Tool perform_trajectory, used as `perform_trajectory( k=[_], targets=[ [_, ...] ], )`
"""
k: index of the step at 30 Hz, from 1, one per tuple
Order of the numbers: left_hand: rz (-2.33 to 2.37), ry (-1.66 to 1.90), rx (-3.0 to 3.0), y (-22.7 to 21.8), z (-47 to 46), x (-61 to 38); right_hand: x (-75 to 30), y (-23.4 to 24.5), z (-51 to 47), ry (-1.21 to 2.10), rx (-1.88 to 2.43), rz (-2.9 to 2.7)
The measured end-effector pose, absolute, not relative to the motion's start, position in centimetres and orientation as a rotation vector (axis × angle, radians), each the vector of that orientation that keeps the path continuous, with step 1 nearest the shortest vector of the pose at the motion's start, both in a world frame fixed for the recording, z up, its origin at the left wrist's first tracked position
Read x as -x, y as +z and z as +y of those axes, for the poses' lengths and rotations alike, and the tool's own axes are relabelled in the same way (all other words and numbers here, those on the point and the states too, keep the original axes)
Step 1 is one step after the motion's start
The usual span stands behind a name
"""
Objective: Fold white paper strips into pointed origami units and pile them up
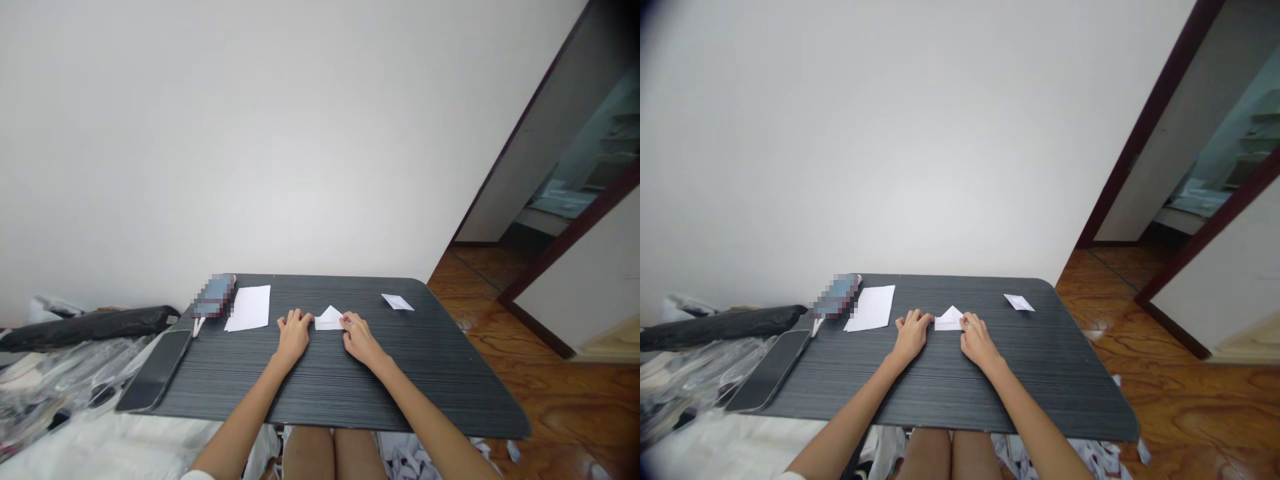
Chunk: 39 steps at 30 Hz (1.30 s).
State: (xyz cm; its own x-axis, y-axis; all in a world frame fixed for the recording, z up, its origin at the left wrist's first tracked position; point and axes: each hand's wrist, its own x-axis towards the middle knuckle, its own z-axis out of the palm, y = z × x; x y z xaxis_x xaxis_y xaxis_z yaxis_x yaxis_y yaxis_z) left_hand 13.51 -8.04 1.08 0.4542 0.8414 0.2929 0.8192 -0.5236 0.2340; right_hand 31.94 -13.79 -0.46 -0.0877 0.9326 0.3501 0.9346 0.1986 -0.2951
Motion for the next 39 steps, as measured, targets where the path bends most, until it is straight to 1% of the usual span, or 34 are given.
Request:
perform_trajectory(
  k=[2, 4, 6, 7, 13, 20, 24, 29, 35, 39],
  targets=[
    [1.421, 0.689, -2.659, 1.4, -8.1, -13.8, -32.0, -0.3, -13.7, -0.023, 1.732, -2.042],
    [1.171, 0.747, -2.761, 1.4, -8.4, -14.7, -31.9, -0.2, -13.8, -0.049, 1.731, -2.061],
    [0.789, 0.678, -2.887, 1.0, -8.7, -15.8, -31.7, -0.1, -13.9, -0.072, 1.743, -2.065],
    [0.696, 0.639, -2.901, 0.6, -8.9, -16.3, -31.6, 0.0, -14.0, -0.078, 1.751, -2.063],
    [0.985, 0.599, -2.842, -1.5, -8.3, -16.6, -32.3, -0.3, -14.6, -0.130, 1.790, -1.972],
    [1.116, 0.617, -2.866, -0.7, -7.2, -15.6, -33.3, -1.3, -14.6, -0.199, 1.846, -1.729],
    [1.194, 0.626, -2.785, 0.0, -6.7, -17.0, -32.8, -1.6, -12.3, -0.118, 1.877, -1.620],
    [1.273, 0.560, -2.541, 0.1, -5.1, -17.8, -32.8, -1.8, -9.4, 0.035, 1.825, -1.698],
    [1.330, 0.520, -2.364, -0.7, -3.6, -17.7, -33.5, -2.4, -8.6, 0.139, 1.788, -1.761],
    [1.290, 0.560, -2.322, -0.3, -3.7, -17.6, -33.3, -1.6, -8.9, 0.187, 1.800, -1.743]
  ],
)
